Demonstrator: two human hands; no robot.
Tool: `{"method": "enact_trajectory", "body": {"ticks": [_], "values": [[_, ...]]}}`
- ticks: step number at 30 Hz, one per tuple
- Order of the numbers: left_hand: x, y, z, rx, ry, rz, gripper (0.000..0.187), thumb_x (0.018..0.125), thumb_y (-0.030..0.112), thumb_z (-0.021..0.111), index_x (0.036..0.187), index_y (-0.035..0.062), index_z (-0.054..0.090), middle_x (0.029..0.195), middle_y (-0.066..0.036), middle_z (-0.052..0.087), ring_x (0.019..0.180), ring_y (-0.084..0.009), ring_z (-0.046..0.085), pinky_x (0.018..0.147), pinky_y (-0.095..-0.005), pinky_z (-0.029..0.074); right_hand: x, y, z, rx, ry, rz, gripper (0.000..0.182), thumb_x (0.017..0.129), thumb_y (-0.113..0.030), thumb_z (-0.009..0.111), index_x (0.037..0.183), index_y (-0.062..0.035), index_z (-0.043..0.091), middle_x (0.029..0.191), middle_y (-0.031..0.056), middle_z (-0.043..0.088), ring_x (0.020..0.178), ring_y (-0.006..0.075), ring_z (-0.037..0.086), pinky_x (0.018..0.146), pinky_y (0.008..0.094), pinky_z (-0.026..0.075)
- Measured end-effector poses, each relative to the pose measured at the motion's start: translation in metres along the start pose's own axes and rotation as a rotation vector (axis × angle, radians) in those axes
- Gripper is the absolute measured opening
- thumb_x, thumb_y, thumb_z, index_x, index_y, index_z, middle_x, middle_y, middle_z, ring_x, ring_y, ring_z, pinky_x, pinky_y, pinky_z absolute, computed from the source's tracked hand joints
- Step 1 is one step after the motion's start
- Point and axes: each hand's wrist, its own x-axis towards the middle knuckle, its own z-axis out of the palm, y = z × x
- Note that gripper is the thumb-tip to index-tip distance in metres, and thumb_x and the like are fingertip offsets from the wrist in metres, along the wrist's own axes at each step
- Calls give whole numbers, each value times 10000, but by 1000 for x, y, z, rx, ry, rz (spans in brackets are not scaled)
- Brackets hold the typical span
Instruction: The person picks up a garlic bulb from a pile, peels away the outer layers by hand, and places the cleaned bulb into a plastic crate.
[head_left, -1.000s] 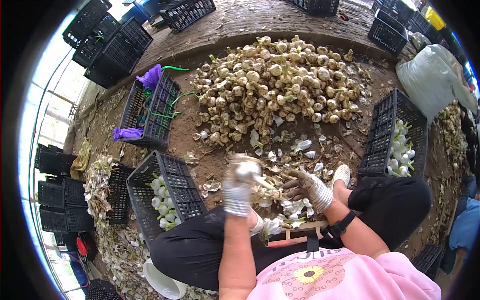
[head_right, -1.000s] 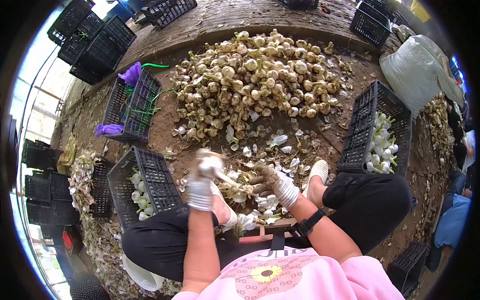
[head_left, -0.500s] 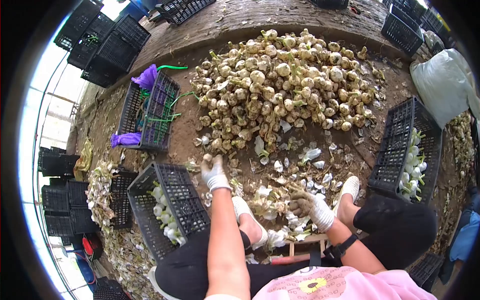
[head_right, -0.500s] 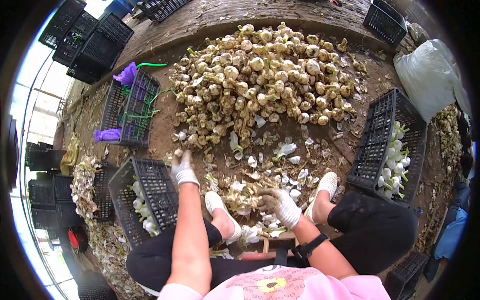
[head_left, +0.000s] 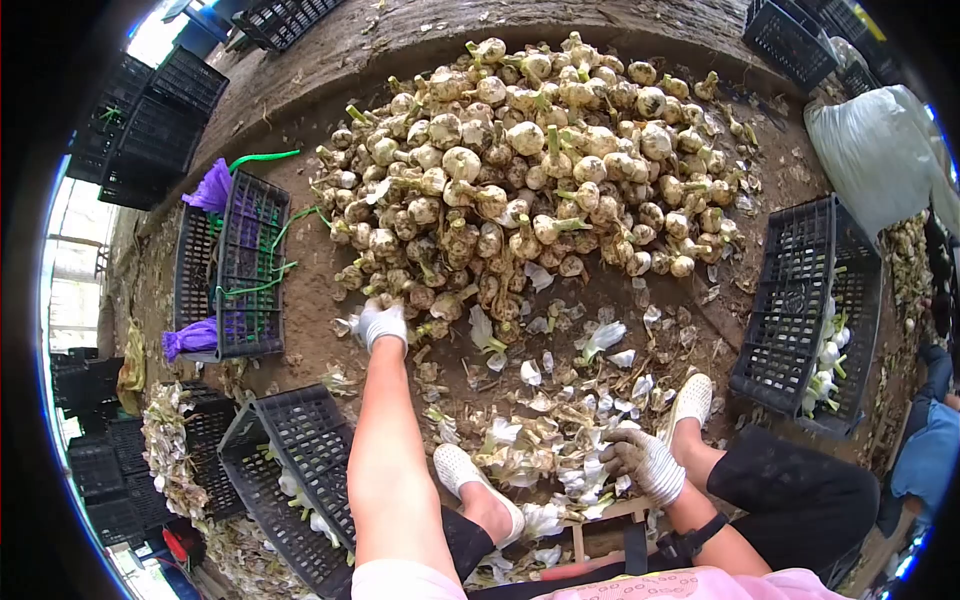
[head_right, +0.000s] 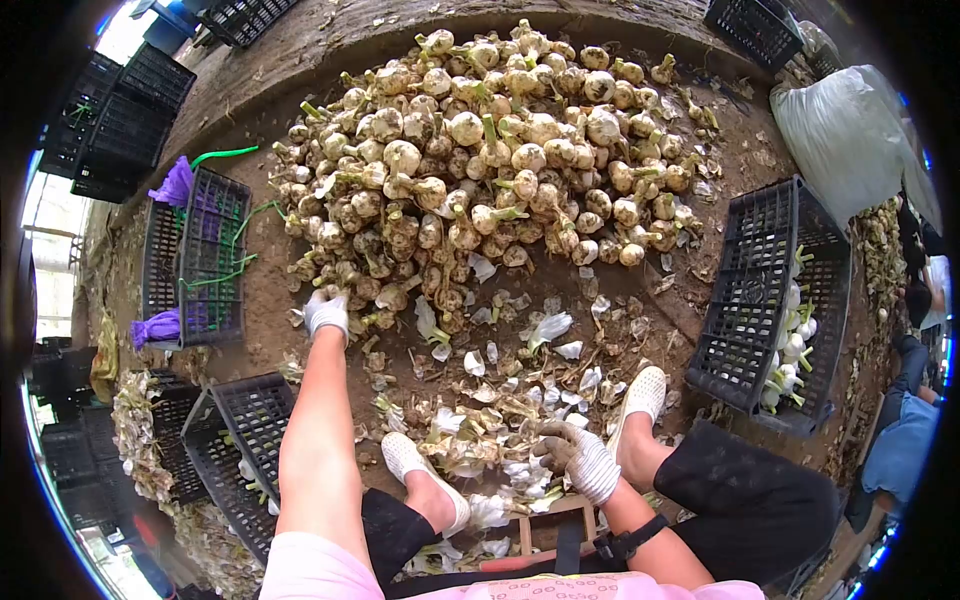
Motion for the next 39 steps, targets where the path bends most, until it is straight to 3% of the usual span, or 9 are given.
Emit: {"method": "enact_trajectory", "body": {"ticks": [7,13,15,19,23,26,27,29,39], "values": [[-119,41,-81,-285,-98,276,210,730,107,705,897,12,620,845,-77,637,729,-138,560,676,-271,460,-18,-17,24,-376,36,-240,279,810,-127,596,1059,-3,576,896,56,593,793,127,555,712,249,457],[-290,105,-94,-82,-472,665,158,713,92,707,835,22,634,749,-72,637,658,-121,586,608,-258,487,-51,-36,57,-924,275,-752,463,686,-218,711,1090,-59,552,856,151,577,806,296,575,704,375,463],[-335,115,-94,-91,-458,823,158,715,104,701,831,24,630,711,-93,628,615,-140,591,572,-269,482,-59,-38,54,-1080,310,-778,290,712,-200,669,962,-73,593,829,151,569,802,333,563,697,399,457],[-375,99,-106,-663,-547,478,303,750,82,673,1022,-9,576,873,-74,620,741,-127,593,658,-230,478,-59,-26,38,-573,170,-808,133,746,-132,633,840,-38,629,787,145,604,726,292,578,665,353,458],[-371,30,-82,-260,-301,309,471,744,151,682,1138,-40,509,1018,-121,600,942,-205,565,838,-262,430,-45,-9,31,-592,28,-791,150,834,-100,581,954,-10,583,813,40,571,679,84,521,588,230,440],[-341,-53,-32,-138,-464,-77,510,762,213,648,1176,-38,488,1072,-171,581,1007,-225,548,875,-267,405,-39,-1,19,177,-48,-440,200,887,-143,518,1047,-24,524,857,39,577,686,107,544,596,230,462],[-338,-66,-22,-85,-419,50,508,754,223,649,1164,-35,495,1079,-176,576,993,-247,554,865,-288,415,-43,-3,14,311,-42,-451,185,896,-141,503,1038,-26,526,849,37,580,675,105,547,591,230,467],[-329,-65,-14,18,-314,324,504,738,242,652,1139,-30,511,1095,-185,566,965,-292,567,844,-329,435,-66,-29,15,166,55,-546,180,910,-187,487,984,-37,554,849,26,581,692,101,556,598,233,469],[-288,-29,-6,-474,-171,-244,416,766,142,650,1113,-41,514,1039,-131,594,909,-215,553,837,-303,418,-26,-15,9,388,-62,-389,169,882,-132,523,991,-9,561,875,44,589,670,108,550,573,230,442]]}}
